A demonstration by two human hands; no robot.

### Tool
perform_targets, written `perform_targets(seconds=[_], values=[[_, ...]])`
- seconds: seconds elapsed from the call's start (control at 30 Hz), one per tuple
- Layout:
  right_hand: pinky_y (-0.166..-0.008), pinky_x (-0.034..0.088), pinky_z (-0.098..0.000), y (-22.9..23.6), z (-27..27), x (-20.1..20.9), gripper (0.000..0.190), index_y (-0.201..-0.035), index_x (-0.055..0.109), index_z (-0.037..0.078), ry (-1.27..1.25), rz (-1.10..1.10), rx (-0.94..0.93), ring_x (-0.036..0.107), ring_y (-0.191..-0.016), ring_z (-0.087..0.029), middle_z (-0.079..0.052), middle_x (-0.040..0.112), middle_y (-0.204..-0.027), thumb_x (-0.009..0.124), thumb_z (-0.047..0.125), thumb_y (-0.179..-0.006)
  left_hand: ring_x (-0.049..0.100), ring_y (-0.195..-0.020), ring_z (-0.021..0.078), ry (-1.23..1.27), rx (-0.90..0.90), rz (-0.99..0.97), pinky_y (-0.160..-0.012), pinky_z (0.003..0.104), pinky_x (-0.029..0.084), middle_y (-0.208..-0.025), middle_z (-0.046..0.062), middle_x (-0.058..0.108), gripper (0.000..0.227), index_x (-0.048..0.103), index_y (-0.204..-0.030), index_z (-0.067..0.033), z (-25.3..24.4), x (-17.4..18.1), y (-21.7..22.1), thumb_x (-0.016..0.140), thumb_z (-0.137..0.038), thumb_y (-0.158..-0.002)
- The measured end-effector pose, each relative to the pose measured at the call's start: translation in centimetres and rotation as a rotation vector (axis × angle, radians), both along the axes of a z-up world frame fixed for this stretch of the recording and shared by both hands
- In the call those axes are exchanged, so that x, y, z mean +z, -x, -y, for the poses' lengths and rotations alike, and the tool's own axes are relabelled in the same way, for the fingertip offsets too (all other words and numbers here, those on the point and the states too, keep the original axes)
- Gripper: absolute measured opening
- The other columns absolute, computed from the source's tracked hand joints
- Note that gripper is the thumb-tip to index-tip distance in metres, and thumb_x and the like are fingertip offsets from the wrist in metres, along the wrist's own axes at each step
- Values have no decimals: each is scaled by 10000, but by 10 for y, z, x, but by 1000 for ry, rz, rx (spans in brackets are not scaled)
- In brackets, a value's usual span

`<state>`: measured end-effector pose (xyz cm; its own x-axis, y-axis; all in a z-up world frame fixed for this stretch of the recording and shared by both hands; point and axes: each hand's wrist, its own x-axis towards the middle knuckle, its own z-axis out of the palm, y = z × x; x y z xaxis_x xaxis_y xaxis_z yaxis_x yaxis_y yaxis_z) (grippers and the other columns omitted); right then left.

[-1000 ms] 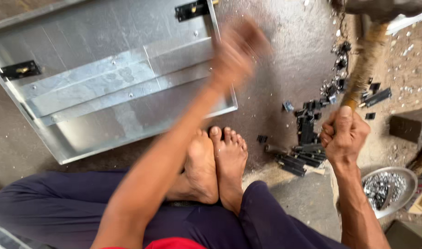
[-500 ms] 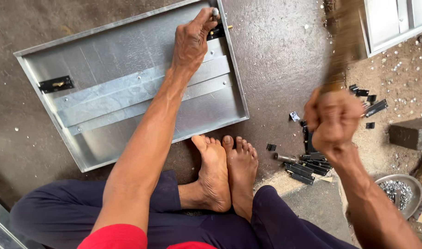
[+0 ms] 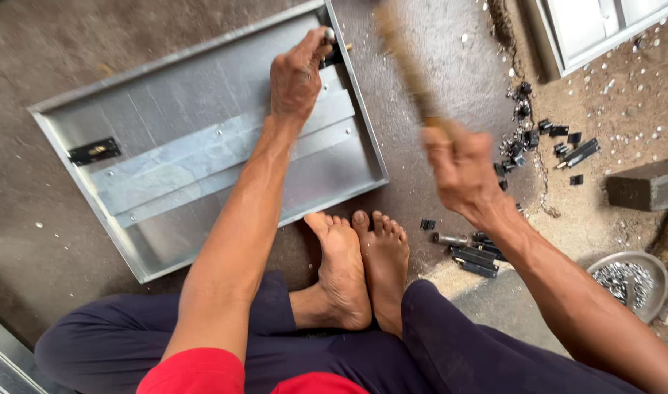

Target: The person sits on the floor and uses a hammer to attach small black metal brackets to a rectangular metal frame. They repeatedly pick up brackets, position them on the frame, and hammer them into place.

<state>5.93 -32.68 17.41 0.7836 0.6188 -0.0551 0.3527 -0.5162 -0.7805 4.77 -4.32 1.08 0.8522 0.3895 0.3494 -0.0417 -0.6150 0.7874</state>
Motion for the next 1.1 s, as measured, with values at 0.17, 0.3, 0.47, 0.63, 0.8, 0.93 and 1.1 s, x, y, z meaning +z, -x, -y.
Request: perform_targets(seconds=[0.17, 0.3, 0.47, 0.63, 0.8, 0.93, 1.1], values=[[-337, 314, -319, 13, 26, 18, 493, -804, 545, 143, 203, -210, -144, 394, -439, -94, 43, 425, -567, 369, 529, -1055, 603, -691, 217, 584, 44, -10, -612, 361, 477, -872, 111, 739, 91, 702, -1081, -32, -15, 48, -12, 640, -97, -1100], [-429, 361, -305, 21, 88, 14, 583, -734, 515, 75, 253, -125, -242, 457, -486, -105, 3, 470, -558, 430, 529, -1089, 653, -831, 279, -164, -46, 75, -710, 384, 512, -898, 91, 693, 79, 682, -996, -47, 34, 81, 16, 679, -68, -920], [-365, 393, -274, 24, 144, -10, 545, -733, 526, 73, 291, -211, -399, 466, -459, -109, 12, 510, -595, 440, 485, -1079, 605, -1080, 417, -536, -524, -502, -831, 471, 527, -1193, 308, 609, 524, 654, -1107, 62, 214, 73, 48, 592, -134, -625], [-442, 350, -274, 37, 167, -18, 525, -756, 530, 48, 225, -381, -534, 434, -527, -92, 0, 462, -617, 520, 467, -1072, 619, -1082, 306, -324, -1129, -740, -900, 385, 579, -1182, 204, 617, 359, 688, -1051, 19, 292, 82, 105, 749, -27, -699], [-442, 344, -290, 44, 162, -38, 527, -734, 541, 57, 301, -390, -480, 428, -518, -100, -5, 481, -592, 515, 469, -1061, 670, -984, 300, 132, -858, -685, -820, 410, 592, -1078, 169, 657, 223, 671, -1035, -18, 236, 81, 102, 705, 7, -816], [-434, 342, -300, 47, 160, -39, 556, -706, 536, 62, 348, -308, -387, 441, -502, -102, 3, 484, -567, 481, 482, -1065, 642, -1005, 386, 19, -809, -608, -771, 477, 552, -1159, 213, 599, 537, 611, -1088, 28, 244, 93, 104, 851, -178, -653], [-425, 324, -325, 42, 155, -38, 593, -696, 519, 48, 374, -368, -395, 407, -495, -120, -9, 458, -566, 476, 501, -1075, 614, -1091, 296, -263, -831, -538, -852, 397, 563, -1187, 146, 590, 221, 676, -1004, -28, 268, 94, 110, 752, -36, -797]])
